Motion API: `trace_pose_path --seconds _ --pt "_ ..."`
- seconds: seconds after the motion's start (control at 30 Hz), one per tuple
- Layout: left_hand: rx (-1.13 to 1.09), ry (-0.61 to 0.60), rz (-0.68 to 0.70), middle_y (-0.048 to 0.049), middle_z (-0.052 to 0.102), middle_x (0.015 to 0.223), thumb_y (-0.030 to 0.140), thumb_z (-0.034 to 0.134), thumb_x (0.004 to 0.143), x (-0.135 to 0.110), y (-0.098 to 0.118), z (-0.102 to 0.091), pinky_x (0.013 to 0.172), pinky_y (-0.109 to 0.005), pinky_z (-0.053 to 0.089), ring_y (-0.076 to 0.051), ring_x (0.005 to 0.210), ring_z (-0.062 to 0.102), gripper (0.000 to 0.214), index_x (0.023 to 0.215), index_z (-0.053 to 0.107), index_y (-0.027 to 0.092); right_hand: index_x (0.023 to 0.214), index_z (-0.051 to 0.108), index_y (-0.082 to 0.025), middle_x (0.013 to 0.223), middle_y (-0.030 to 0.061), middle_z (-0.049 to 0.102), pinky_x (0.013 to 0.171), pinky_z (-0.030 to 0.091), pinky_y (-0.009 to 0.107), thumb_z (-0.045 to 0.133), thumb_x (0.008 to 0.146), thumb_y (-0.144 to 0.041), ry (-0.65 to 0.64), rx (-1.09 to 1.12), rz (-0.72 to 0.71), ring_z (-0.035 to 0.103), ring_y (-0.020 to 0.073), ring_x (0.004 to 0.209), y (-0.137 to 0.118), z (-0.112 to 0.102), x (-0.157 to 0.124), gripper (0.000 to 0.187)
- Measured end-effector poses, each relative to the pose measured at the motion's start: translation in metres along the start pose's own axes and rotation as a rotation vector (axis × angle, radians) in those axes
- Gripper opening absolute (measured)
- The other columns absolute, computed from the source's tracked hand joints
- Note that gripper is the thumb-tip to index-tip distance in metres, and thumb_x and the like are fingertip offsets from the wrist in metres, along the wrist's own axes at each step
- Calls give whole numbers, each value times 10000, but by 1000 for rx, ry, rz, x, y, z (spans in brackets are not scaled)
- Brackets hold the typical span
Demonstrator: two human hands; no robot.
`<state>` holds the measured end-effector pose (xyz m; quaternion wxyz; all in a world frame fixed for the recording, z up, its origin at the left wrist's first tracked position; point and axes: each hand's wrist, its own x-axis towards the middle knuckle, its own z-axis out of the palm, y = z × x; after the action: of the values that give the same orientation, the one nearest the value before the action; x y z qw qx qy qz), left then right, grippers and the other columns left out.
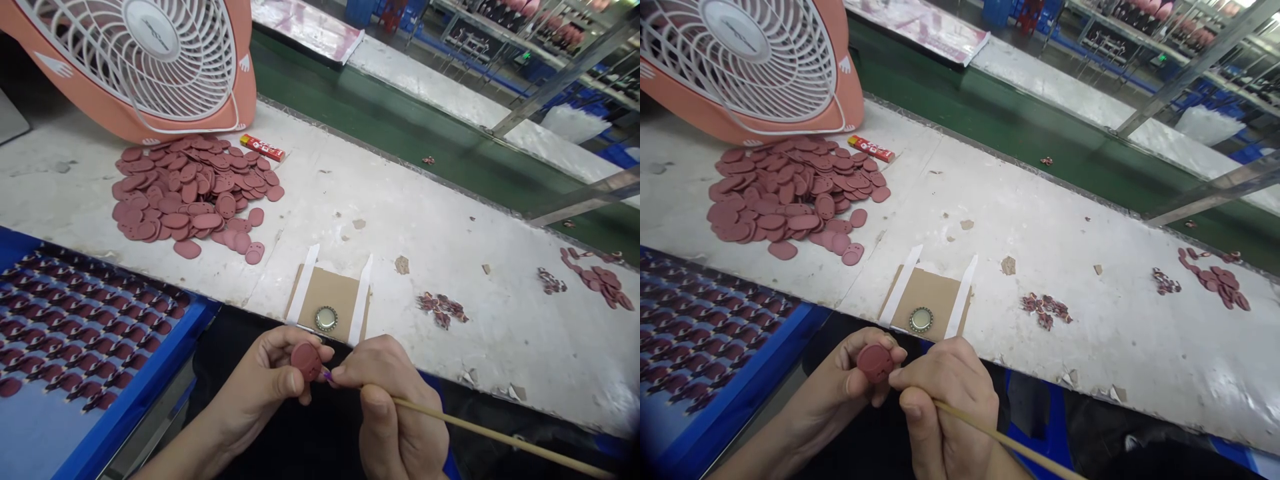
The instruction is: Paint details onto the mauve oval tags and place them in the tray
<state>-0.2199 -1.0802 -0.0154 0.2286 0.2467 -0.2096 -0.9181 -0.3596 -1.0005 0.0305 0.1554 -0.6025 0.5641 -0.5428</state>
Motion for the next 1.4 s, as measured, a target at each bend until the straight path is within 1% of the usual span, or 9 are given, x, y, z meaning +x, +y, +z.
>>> trace_pose_path --seconds 0.13,0.27,0.37,0.5,0.63,0.83,1.07,1.23,1.4 --pt "-4 7 5 -9 805 857 351 924 588 1 -1 -1 520 -140 494 -103 652 656 337 877 796 235 1011 618 -137 840 48 671 681 495 288 388 1052 -190 8 18 -7 606 139 763 1 -1 -2 240" --pt "12 83 7 -16 806 864 345 925 588 0 1 -6 518 -135 501 -118 681 697 337 877 793 232 1029 632 -165 861 49 665 690 483 325 389 1041 -194 145 -71 7 608 169 781 18 -1 -6 245" --pt "22 119 21 -20 802 862 341 920 598 0 3 -9 525 -134 515 -111 675 698 319 861 790 216 1010 643 -187 855 24 668 684 462 305 451 994 -124 95 -211 41 599 158 777 37 1 -4 203" --pt "6 120 28 -12 805 867 320 917 607 1 5 -10 528 -136 532 -113 680 708 304 864 790 218 941 653 -184 816 8 660 688 435 302 506 950 -79 45 -244 44 580 151 756 50 4 -3 181" --pt "14 102 31 -8 810 891 307 914 617 1 5 -8 534 -134 539 -122 707 722 296 873 791 227 998 638 -181 856 19 655 689 464 299 435 993 -111 89 -177 79 589 148 791 38 1 -6 215" --pt "27 68 12 -2 816 872 317 927 588 1 3 -3 534 -135 540 -128 700 724 331 880 793 241 1020 646 -160 846 45 662 685 481 330 399 1048 -208 121 97 49 600 165 778 11 -1 -8 253" --pt "31 23 4 -2 813 864 321 929 581 -1 1 0 550 -141 541 -125 707 711 333 878 796 248 1021 635 -171 826 33 663 683 485 305 391 1050 -208 72 76 55 602 148 757 8 2 -5 249" --pt "37 48 -7 -8 810 863 324 932 575 -1 1 -1 551 -141 534 -127 709 707 328 865 800 248 993 625 -169 810 21 645 689 486 276 386 1054 -215 43 35 56 603 127 757 6 0 -1 251" --pt "42 79 3 -18 792 825 344 943 541 -1 0 0 524 -160 516 -140 690 691 358 851 798 240 959 630 -157 776 20 636 664 478 249 392 1054 -212 61 13 25 595 114 725 7 4 4 262"
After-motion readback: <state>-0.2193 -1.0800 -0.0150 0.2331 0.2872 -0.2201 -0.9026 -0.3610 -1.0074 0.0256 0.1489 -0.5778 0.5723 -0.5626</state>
